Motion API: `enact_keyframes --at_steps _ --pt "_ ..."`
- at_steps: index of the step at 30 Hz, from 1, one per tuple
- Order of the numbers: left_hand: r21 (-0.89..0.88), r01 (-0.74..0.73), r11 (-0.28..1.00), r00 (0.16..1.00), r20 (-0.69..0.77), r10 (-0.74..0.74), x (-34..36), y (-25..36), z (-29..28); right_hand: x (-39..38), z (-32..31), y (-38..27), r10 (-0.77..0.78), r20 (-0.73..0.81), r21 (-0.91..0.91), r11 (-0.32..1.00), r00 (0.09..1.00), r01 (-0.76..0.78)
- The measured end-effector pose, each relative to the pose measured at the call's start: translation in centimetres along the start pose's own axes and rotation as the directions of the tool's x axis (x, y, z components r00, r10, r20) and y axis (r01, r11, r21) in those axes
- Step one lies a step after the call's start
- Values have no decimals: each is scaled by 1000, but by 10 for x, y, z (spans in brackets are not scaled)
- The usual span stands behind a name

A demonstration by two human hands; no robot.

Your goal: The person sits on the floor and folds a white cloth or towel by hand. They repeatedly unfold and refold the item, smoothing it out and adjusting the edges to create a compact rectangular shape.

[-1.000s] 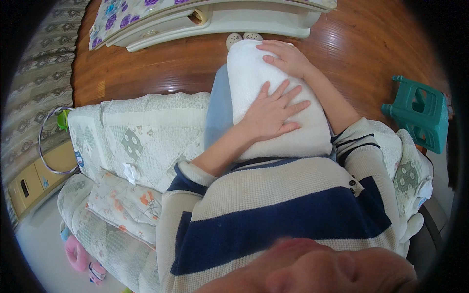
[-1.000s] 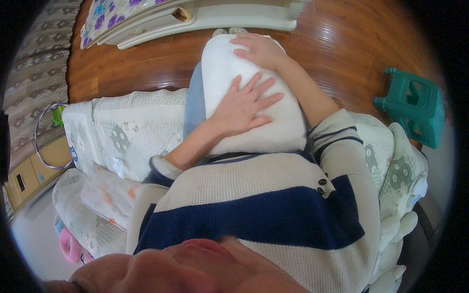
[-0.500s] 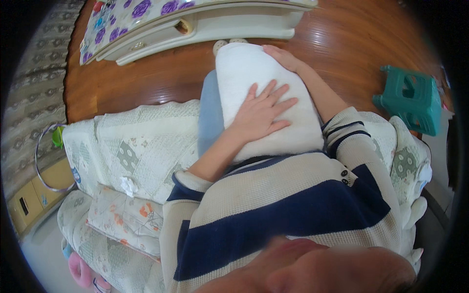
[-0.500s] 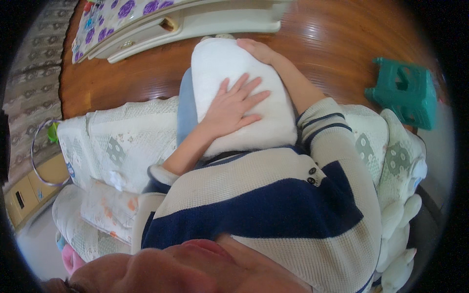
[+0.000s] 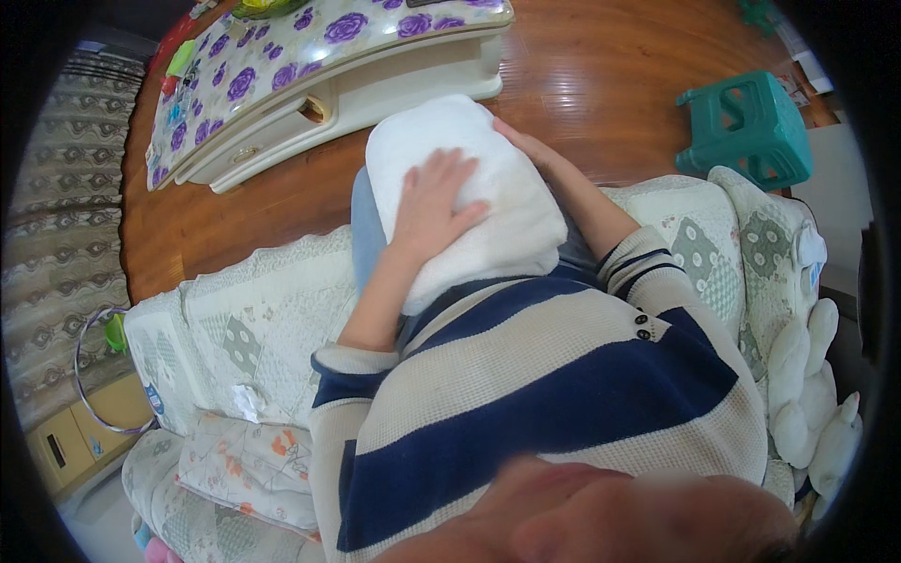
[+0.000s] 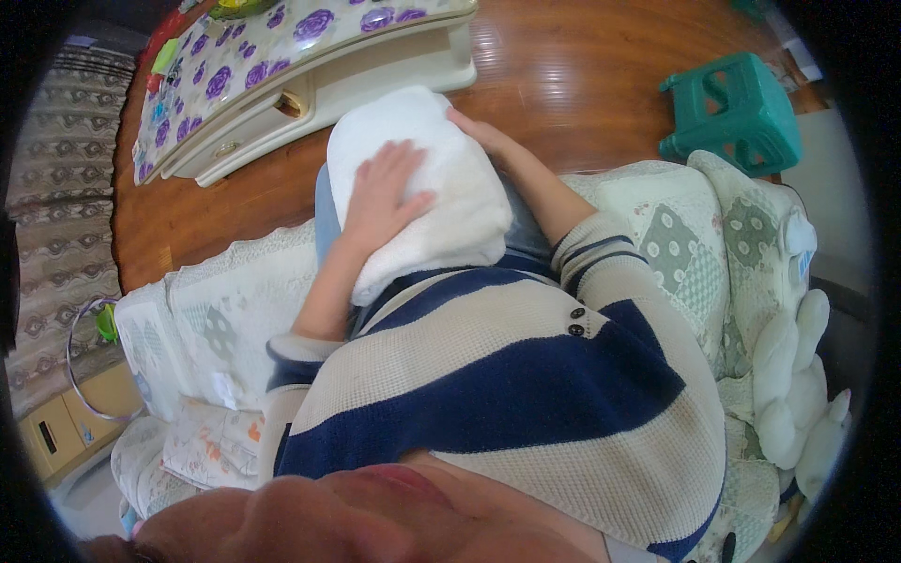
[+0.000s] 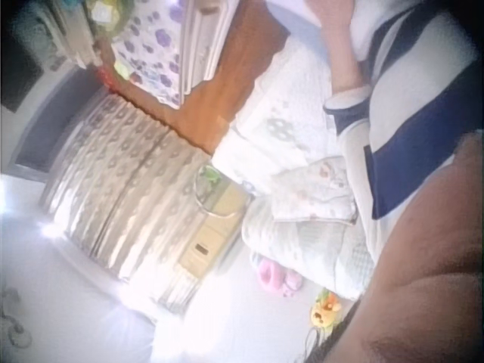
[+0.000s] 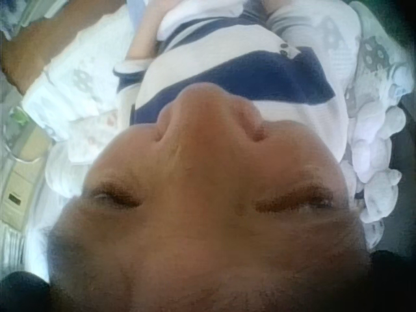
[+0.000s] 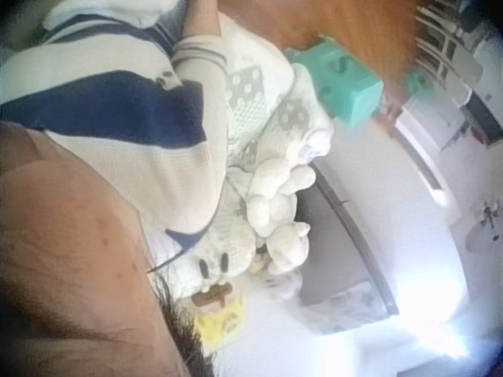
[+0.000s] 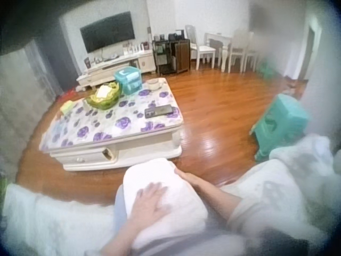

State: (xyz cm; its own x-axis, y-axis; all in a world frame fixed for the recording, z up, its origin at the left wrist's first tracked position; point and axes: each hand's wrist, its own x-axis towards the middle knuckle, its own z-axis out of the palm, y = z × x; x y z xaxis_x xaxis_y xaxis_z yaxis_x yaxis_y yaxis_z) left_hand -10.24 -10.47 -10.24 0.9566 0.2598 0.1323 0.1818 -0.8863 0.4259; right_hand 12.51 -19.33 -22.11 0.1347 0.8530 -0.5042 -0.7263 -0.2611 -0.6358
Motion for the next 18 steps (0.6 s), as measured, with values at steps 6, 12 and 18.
enact_keyframes --at_steps 6,12,18 --pt "-499 507 703 685 -261 -680 -16 -74 10 -22 29 -34 -31 -192 -346 937 981 -38" --pt "-820 484 306 565 26 -825 -4 -108 17 -11 45 -36 -331 -165 -688 714 929 132" --pt "-823 540 -175 507 484 -713 0 -99 -15 -14 50 -29 -434 -79 -464 813 898 352"
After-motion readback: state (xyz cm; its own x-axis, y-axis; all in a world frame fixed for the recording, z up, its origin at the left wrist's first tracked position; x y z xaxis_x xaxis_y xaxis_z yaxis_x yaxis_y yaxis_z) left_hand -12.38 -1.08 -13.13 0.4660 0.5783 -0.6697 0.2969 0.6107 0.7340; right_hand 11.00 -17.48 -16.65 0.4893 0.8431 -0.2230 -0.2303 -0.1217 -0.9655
